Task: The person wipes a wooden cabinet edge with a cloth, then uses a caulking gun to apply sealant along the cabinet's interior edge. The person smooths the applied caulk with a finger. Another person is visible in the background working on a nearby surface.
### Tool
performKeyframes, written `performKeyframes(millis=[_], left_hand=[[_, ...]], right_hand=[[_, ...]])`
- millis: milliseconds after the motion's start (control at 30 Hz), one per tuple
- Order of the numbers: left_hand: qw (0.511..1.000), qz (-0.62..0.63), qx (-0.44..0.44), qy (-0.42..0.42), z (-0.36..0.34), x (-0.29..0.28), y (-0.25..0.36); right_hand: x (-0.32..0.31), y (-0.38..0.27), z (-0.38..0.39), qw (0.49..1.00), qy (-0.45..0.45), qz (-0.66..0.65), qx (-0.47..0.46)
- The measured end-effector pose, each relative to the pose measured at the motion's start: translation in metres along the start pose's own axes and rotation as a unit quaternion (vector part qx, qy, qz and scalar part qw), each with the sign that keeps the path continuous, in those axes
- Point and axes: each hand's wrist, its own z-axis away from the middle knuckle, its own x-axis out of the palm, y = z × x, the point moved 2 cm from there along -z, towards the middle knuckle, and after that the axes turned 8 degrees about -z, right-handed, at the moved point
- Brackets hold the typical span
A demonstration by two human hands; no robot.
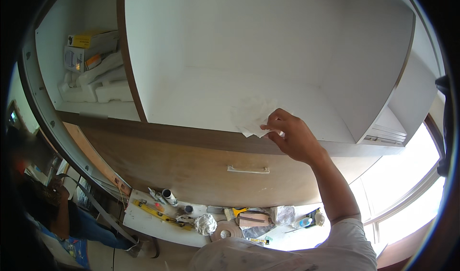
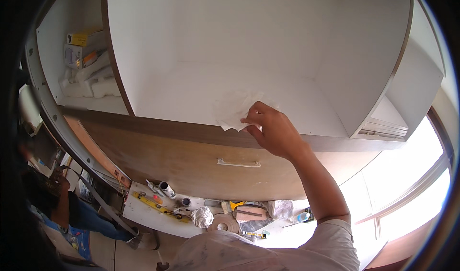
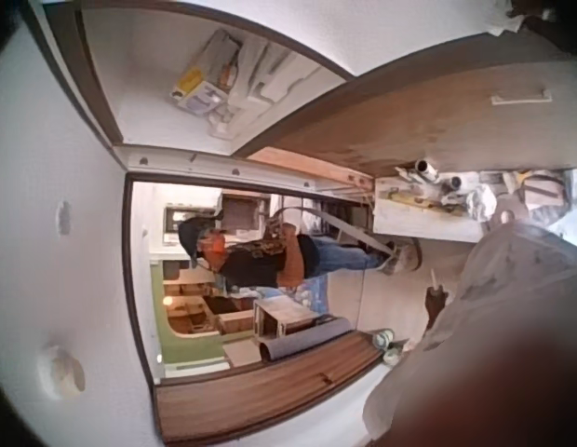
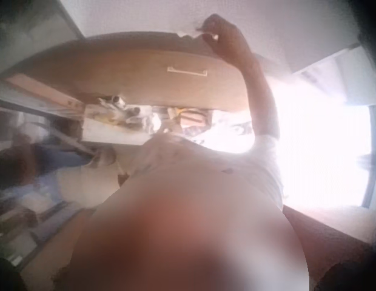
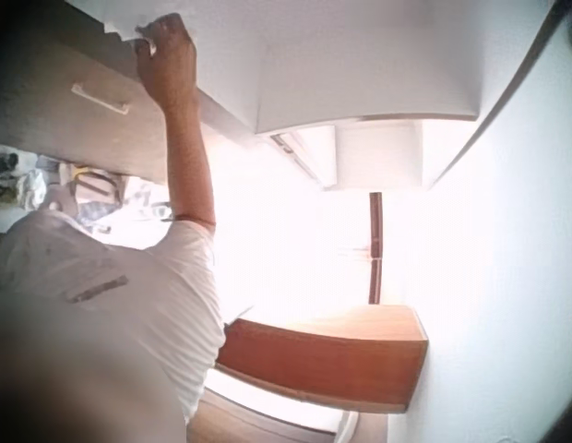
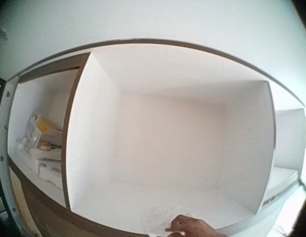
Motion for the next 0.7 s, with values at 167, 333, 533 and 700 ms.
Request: performKeyframes(millis=[167,333,533,700], left_hand=[[0.990,0.090,0.069,0.080,-0.014,-0.030,0.142],[0.945,0.239,0.177,0.135,0.013,-0.065,0.327],[0.788,0.426,0.429,0.116,0.099,-0.131,0.503],[0.619,0.585,0.523,0.012,0.167,-0.142,0.579]], right_hand=[[0.004,0.018,0.002,0.990,0.097,-0.104,-0.007],[0.005,0.000,0.035,0.964,0.204,-0.126,-0.113],[0.116,0.007,0.111,0.842,-0.370,-0.392,0.006],[0.185,-0.017,0.150,0.662,-0.382,-0.644,0.035]])
